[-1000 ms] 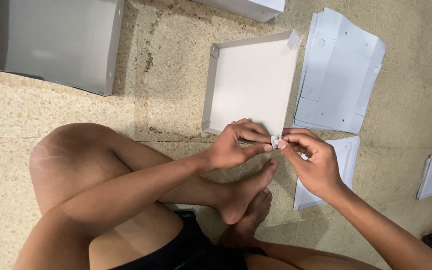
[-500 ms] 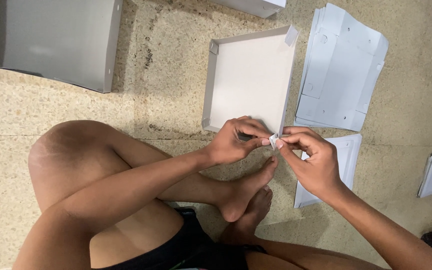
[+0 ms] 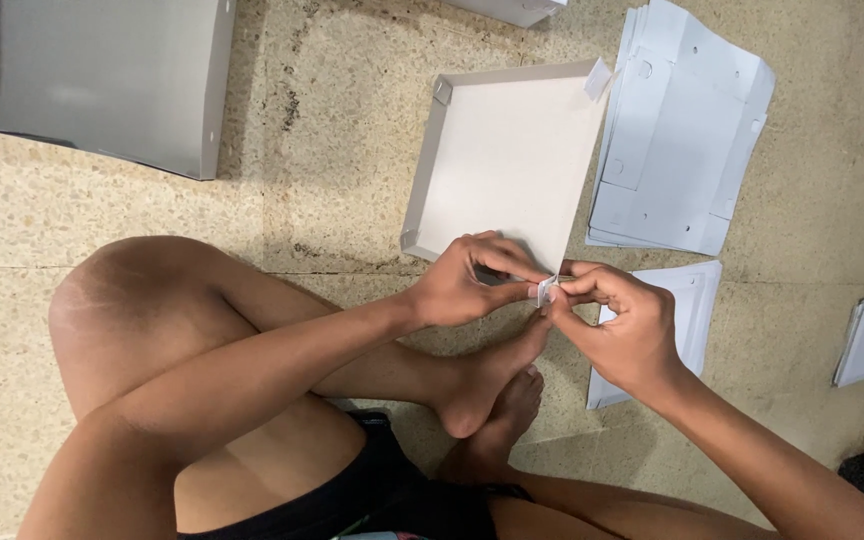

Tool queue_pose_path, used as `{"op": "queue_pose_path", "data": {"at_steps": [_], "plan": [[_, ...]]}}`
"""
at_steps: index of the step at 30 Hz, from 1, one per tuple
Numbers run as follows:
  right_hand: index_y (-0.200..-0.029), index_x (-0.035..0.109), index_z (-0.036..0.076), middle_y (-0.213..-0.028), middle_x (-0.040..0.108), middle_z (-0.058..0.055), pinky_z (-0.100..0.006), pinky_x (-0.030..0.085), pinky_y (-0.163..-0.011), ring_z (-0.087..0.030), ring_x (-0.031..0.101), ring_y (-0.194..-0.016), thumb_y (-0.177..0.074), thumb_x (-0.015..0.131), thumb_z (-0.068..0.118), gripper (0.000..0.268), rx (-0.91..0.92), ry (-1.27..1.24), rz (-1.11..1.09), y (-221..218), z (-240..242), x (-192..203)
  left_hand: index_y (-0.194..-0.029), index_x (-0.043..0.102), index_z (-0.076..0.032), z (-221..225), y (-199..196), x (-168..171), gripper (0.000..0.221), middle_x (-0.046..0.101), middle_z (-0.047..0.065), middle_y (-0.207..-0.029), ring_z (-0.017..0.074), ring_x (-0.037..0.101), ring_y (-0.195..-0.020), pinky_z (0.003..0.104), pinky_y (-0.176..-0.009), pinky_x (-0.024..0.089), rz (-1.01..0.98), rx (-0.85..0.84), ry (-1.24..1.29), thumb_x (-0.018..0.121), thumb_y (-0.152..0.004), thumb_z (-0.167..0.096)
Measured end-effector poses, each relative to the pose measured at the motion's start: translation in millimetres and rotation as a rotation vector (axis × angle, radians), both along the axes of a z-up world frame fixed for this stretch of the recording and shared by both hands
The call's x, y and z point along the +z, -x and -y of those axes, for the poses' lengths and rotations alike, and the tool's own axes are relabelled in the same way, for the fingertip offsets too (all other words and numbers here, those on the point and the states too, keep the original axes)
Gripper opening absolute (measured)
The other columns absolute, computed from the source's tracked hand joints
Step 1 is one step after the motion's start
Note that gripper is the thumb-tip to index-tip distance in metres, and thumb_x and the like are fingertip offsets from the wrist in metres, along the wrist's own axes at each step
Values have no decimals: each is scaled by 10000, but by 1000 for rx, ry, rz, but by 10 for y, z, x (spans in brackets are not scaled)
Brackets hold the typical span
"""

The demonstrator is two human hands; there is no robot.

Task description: Assembling white cardboard boxes from flat pre-cut sheets by folding and interlocking the edges.

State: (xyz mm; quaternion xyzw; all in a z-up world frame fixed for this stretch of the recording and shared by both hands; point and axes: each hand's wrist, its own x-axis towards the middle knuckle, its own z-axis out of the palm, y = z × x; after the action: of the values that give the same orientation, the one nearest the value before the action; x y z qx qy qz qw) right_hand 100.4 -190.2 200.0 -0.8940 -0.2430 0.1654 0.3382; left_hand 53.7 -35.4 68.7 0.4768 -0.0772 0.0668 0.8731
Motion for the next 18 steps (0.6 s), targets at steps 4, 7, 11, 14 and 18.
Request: {"op": "queue_pose_path", "data": {"at_steps": [4,7,11,14,18], "plan": [[-803,650,-110,-936,733,-283,-358,593,-603,-300,762,-673,-816,777,-69,134,1,-1,10,7,-25,17,-1028,786,-175,-29,-11,-1,179,783,51,-910,103,579,-701,293,-758,388,41,-33,7,785,-885,-66],[-792,649,-109,-928,734,-286,-356,589,-595,-296,762,-668,-807,782,-72,138,7,5,10,11,-16,15,-1025,790,-181,-22,1,-7,169,784,39,-903,92,584,-689,283,-753,388,45,-28,-5,786,-888,-81],[-782,647,-100,-939,742,-273,-351,583,-586,-265,762,-649,-794,794,-62,152,4,14,-5,10,6,-6,-1029,788,-196,-60,19,14,168,783,22,-897,73,585,-680,276,-742,393,53,-26,-33,780,-897,-93],[-786,672,-92,-922,748,-254,-357,574,-613,-257,759,-643,-800,797,-51,132,7,24,6,26,-56,37,-1031,783,-184,-80,41,39,176,784,23,-897,113,627,-720,302,-786,387,41,-26,-27,772,-890,-79],[-784,670,-87,-932,751,-243,-351,569,-621,-237,752,-635,-771,814,-63,147,-10,22,20,43,-33,7,-1025,783,-181,-53,48,-19,177,784,29,-891,129,625,-719,303,-792,384,31,-32,-46,766,-889,-69]]}}
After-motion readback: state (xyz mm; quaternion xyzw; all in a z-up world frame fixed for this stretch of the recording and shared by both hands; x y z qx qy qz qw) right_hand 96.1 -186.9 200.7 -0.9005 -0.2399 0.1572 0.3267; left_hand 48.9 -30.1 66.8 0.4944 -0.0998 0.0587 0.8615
